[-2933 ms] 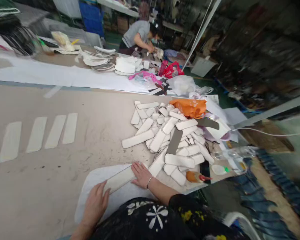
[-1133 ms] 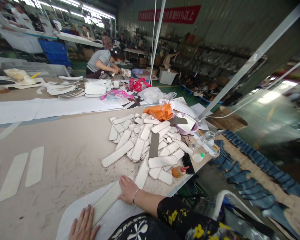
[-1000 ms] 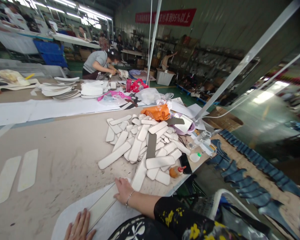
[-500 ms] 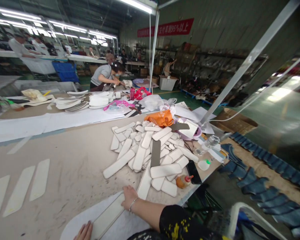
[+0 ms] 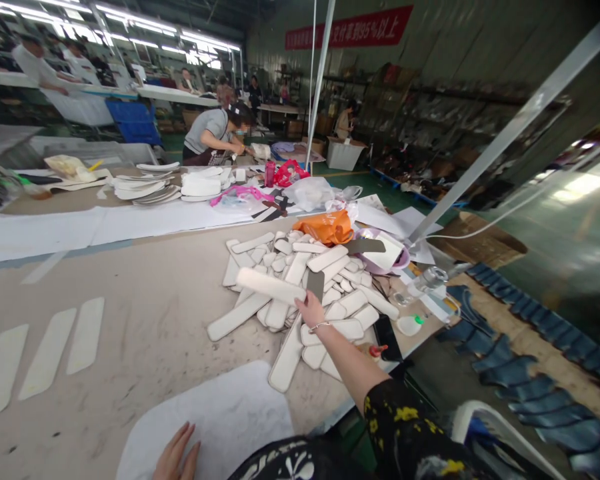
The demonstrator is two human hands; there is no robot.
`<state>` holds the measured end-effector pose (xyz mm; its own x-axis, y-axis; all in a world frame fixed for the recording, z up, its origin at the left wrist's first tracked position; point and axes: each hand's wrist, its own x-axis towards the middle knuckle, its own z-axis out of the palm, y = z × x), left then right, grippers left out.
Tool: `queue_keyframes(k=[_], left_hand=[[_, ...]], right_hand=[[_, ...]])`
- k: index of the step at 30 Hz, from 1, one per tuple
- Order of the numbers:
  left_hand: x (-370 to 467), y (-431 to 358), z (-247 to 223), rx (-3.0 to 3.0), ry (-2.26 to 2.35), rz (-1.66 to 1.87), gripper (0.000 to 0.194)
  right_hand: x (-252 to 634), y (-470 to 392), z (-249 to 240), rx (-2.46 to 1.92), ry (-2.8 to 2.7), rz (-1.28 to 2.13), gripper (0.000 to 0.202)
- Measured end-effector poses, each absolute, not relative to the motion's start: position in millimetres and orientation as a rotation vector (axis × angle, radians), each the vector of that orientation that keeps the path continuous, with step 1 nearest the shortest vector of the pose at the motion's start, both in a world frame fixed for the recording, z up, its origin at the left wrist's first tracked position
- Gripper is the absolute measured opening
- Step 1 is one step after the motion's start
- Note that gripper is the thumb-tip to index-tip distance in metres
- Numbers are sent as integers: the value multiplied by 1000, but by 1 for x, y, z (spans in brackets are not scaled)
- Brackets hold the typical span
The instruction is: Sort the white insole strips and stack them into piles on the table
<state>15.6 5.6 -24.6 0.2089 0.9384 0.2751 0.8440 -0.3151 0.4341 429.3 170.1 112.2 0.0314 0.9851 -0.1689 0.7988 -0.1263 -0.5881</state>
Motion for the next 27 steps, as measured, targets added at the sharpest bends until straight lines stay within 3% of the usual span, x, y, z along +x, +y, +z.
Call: queue_keyframes(k=[3,6,9,13,27], left_hand=[[25,0,-32,2317,1580,691,36],[34,-2,-35,2310,1581,697,37],[38,-1,-34,2325,1576,686,37],[41,-1,-29,2338,1578,690,37],[75,8,-25,2348,1532,696,32]], right_hand=[[445,156,108,-1944,-1995,482,51],[430,130,87,-1592,-2542,396,63],[413,113,66,-1353,-2857,456,54],[418,106,58,-1398,-2836,386,30],[470,76,54,-1644,-2433,337,31]])
